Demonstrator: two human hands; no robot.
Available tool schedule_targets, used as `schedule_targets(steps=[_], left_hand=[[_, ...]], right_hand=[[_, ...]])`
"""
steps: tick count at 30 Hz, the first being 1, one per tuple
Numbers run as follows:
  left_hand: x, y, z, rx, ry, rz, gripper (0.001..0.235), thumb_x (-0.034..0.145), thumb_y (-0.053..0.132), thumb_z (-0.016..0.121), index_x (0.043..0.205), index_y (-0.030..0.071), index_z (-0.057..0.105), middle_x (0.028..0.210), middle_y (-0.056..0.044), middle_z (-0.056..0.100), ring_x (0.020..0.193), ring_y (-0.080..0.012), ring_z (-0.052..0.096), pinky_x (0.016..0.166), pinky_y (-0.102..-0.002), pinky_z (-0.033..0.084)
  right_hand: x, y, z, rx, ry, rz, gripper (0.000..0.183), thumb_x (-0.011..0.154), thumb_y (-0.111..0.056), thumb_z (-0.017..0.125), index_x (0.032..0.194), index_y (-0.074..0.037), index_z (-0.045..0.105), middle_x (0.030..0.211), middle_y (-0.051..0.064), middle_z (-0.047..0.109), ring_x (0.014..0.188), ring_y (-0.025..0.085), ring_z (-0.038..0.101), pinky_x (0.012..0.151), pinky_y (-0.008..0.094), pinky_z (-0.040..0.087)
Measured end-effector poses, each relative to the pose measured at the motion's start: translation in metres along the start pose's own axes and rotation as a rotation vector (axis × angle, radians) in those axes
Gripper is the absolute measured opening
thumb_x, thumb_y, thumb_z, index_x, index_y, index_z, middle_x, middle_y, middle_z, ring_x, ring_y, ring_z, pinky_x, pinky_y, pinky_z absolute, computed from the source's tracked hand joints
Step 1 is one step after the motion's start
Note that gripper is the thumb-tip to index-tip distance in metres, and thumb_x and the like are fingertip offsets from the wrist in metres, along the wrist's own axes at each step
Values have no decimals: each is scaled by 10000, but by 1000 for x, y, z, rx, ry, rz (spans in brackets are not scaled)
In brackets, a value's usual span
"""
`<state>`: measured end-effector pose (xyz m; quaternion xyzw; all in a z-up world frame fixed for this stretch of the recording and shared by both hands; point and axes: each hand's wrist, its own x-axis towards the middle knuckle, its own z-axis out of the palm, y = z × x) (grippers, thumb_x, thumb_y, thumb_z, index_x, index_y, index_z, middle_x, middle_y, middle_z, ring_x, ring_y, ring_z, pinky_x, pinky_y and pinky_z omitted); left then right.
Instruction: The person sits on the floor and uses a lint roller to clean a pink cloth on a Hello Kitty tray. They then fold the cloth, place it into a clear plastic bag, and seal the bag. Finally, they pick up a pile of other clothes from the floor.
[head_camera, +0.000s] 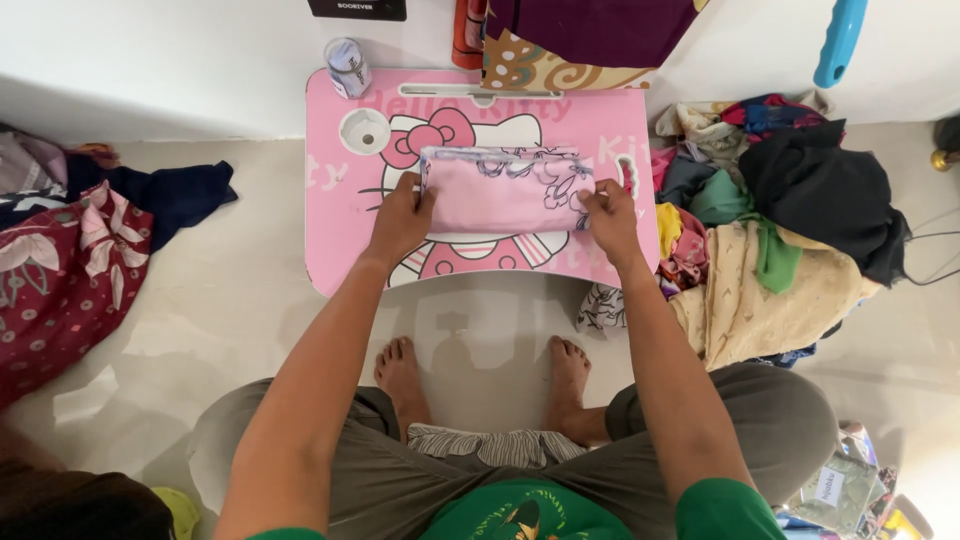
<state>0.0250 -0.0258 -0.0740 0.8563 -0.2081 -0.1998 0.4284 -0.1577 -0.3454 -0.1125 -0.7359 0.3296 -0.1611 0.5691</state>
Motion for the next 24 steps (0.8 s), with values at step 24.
schedule_targets(steps=[24], left_hand=[[-1, 5, 13, 175, 72, -155, 281, 1067, 312, 409, 1277, 128, 441, 938, -146, 749, 923, -378, 729, 820, -511, 556]], right_hand=[[-6, -12, 38, -482, 131, -24, 137, 1016, -280, 605, 1052, -154, 643, 638, 30, 639, 670, 273, 666, 676, 428, 493]])
